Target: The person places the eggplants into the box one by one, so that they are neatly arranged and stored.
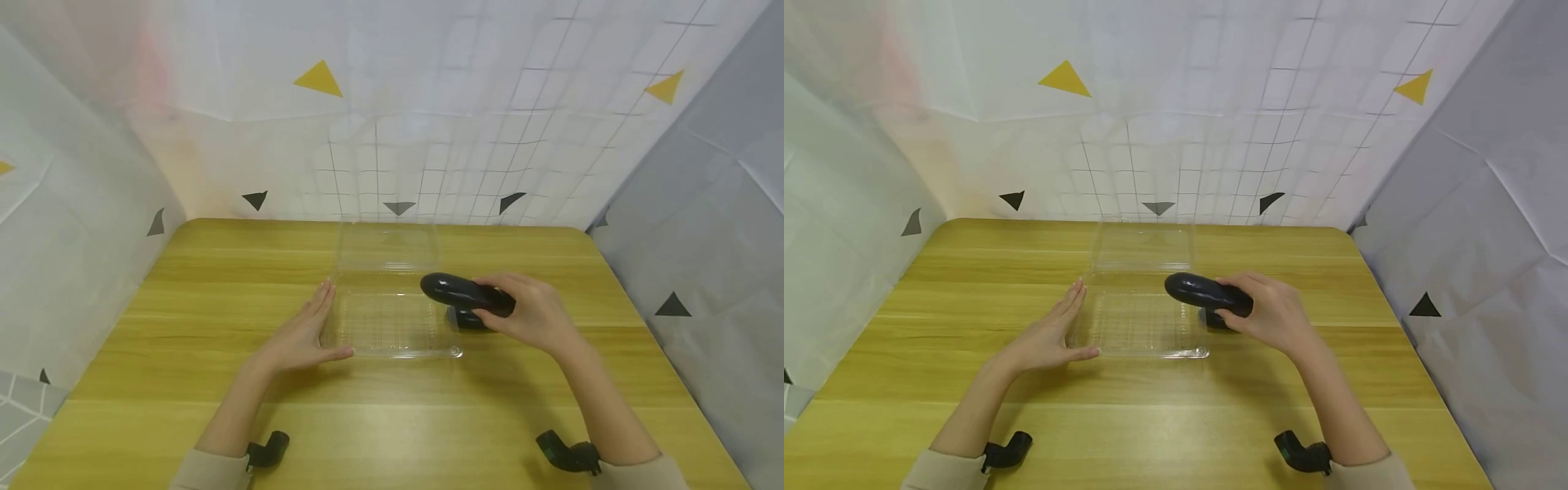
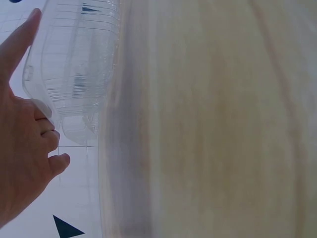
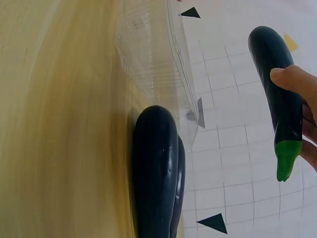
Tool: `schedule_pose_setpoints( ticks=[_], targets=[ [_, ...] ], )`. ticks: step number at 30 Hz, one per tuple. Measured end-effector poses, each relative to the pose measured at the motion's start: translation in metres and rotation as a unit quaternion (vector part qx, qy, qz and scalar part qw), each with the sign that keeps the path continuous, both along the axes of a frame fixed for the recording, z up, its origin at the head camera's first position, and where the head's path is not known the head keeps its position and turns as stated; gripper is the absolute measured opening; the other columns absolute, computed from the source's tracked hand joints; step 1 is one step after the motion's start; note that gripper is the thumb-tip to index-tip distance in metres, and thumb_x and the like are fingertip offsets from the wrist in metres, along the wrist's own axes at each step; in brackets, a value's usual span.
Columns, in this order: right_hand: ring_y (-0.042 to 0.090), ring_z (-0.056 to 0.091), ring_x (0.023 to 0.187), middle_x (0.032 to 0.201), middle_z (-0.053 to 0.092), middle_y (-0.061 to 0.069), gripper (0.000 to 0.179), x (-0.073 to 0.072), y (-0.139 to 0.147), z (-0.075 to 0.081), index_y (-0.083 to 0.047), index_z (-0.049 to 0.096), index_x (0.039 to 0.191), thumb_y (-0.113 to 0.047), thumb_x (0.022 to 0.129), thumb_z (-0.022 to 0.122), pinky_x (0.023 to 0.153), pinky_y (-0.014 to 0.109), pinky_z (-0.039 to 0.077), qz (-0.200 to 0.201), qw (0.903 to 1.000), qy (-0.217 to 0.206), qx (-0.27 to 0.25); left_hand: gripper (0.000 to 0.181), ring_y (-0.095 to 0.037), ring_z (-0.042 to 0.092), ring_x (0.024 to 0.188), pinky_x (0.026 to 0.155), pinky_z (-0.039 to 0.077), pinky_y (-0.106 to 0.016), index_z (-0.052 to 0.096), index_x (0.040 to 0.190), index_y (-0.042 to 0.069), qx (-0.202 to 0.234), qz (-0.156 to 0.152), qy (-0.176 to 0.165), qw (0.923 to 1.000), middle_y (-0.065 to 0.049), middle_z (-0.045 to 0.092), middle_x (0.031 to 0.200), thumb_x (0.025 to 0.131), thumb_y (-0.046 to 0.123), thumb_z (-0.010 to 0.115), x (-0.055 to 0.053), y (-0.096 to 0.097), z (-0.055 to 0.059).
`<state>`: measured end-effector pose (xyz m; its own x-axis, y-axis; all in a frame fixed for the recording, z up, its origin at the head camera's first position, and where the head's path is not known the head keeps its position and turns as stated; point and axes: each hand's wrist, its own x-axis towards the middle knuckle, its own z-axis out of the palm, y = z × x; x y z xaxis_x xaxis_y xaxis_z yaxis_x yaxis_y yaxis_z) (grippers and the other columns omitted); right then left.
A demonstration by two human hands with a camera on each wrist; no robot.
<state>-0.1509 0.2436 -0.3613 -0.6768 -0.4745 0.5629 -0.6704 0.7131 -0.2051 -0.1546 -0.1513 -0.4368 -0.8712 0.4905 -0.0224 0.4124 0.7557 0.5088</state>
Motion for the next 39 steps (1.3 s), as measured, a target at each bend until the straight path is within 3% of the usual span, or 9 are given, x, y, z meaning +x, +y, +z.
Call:
schedule_pose_setpoints(
  ticks=[5,11,23,39],
  targets=[
    [0.019,0.067,0.076,0.096,0.072,0.004,0.049,-0.004,-0.008,0.000,-0.013,0.071,0.109,-0.020,0.064,0.087,0.058,0.035,0.054,0.008,1.0000,-0.002,-0.002,0.117,-0.031,0.004,0.145,0.115,0.014,-0.049,-0.003,0.154,0.007,0.001,0.002,-0.003,1.0000,-0.008,-0.012,0.160,0.079,0.063,0.067,0.000,0.000,0.002],
    [0.020,0.068,0.083,0.099,0.072,0.003,0.048,-0.008,-0.017,-0.002,-0.014,0.072,0.108,-0.022,0.064,0.088,0.064,0.037,0.056,0.023,0.9997,0.001,-0.005,0.117,-0.027,0.002,0.146,0.116,0.012,-0.048,-0.002,0.154,0.006,0.001,0.000,0.001,1.0000,-0.009,-0.011,0.160,0.079,0.062,0.067,0.000,0.001,0.002],
    [0.019,0.067,0.081,0.099,0.071,0.004,0.048,-0.012,-0.034,-0.003,-0.013,0.072,0.108,-0.022,0.064,0.088,0.063,0.036,0.056,0.038,0.9992,-0.007,-0.011,0.117,-0.026,0.000,0.146,0.116,0.012,-0.046,-0.002,0.154,0.005,-0.003,0.000,0.002,1.0000,-0.009,-0.011,0.160,0.079,0.061,0.068,-0.002,0.001,0.002],
    [0.024,0.068,0.088,0.102,0.072,0.006,0.048,-0.022,-0.053,-0.016,-0.013,0.071,0.109,-0.019,0.065,0.088,0.068,0.039,0.057,0.073,0.9966,-0.016,-0.035,0.116,-0.024,-0.002,0.146,0.116,0.011,-0.047,-0.001,0.154,0.004,-0.005,-0.004,0.009,0.9999,-0.010,-0.010,0.161,0.080,0.060,0.069,-0.001,0.003,0.003]
  ],
)
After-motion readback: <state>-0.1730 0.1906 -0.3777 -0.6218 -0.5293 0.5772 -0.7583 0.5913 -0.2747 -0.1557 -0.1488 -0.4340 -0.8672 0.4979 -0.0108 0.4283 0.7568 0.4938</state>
